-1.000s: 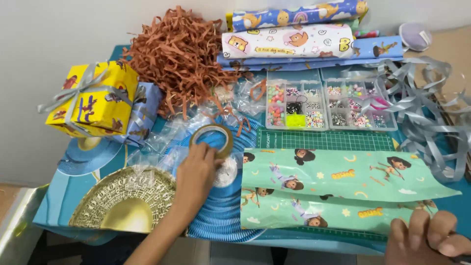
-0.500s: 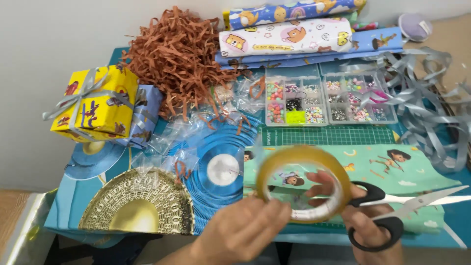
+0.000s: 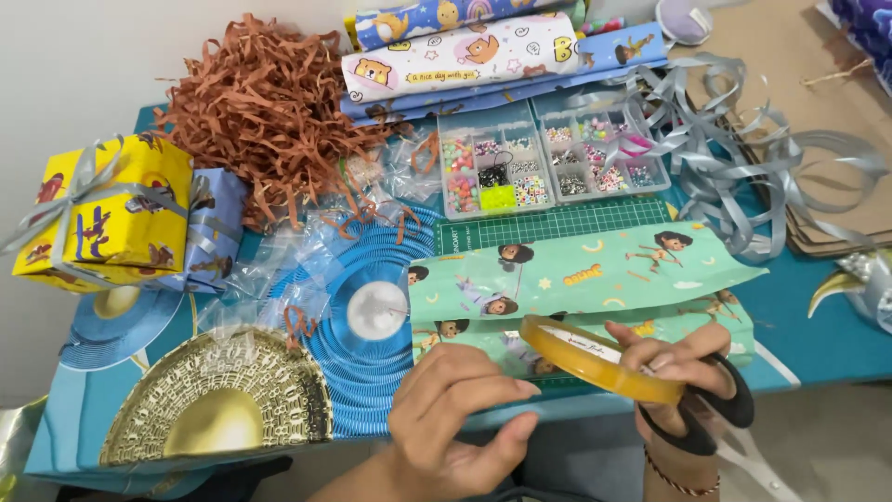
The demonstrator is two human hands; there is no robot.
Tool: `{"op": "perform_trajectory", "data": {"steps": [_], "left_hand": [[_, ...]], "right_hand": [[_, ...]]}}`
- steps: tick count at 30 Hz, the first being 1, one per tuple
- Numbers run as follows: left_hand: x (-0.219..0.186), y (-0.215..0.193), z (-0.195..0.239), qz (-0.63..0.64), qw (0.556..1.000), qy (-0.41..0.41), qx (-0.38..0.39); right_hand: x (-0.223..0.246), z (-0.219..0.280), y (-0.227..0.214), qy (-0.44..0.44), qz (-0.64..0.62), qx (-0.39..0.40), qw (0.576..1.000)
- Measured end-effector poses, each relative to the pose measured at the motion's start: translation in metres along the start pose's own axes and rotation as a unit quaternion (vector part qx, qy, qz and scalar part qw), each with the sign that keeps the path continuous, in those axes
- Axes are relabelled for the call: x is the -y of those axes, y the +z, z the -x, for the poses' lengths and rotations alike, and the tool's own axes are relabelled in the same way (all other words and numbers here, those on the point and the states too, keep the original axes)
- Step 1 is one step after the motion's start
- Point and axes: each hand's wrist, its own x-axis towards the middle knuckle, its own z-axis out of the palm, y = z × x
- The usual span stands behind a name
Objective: Wrapping a small cardboard box with decorative paper using tape and scissors
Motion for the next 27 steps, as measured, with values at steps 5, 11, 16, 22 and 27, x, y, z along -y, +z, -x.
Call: {"op": "perform_trajectory", "data": {"steps": [5, 11, 16, 22, 27], "left_hand": [[-0.016, 0.005, -0.043, 0.032, 0.995, -0.023, 0.094], [-0.007, 0.007, -0.053, 0.044, 0.978, -0.045, 0.199], [-0.001, 0.004, -0.06, 0.045, 0.955, -0.082, 0.283], [0.007, 0.007, -0.057, -0.084, 0.946, 0.078, 0.304], [0.011, 0.008, -0.043, -0.245, 0.886, 0.157, 0.362]], "right_hand": [[-0.031, 0.015, -0.076, -0.013, -0.041, 0.292, 0.955], [0.023, -0.026, -0.026, 0.064, -0.052, 0.178, 0.98], [0.028, -0.015, -0.029, 0.041, 0.051, 0.169, 0.983], [0.041, -0.019, -0.009, 0.065, 0.063, 0.112, 0.99], [0.005, 0.041, -0.033, 0.025, 0.211, 0.121, 0.97]]}}
